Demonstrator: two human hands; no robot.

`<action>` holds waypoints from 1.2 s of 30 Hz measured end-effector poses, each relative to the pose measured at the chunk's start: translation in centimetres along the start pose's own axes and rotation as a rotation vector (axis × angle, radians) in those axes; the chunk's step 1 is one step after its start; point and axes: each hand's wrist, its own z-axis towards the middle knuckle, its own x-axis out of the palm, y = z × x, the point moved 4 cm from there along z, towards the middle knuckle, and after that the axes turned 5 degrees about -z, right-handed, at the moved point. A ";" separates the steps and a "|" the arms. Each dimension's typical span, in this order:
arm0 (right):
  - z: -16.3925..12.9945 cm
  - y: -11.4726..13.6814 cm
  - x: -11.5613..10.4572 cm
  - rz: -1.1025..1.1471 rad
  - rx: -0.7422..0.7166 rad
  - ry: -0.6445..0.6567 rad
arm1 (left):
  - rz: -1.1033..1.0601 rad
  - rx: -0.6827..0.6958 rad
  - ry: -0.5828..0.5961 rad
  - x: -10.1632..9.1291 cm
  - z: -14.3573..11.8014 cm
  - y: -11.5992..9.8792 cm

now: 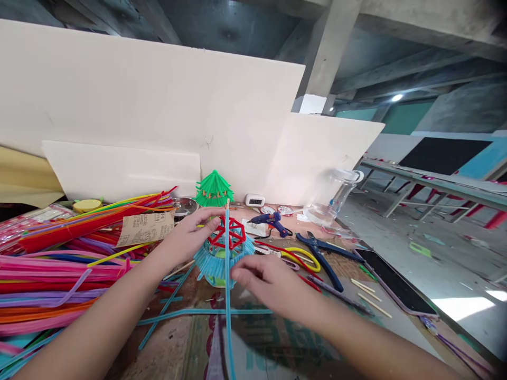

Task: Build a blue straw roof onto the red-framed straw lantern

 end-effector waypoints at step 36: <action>1.0 -1.4 2.3 0.647 0.168 0.020 | 0.126 0.076 0.058 0.3 0.3 0.0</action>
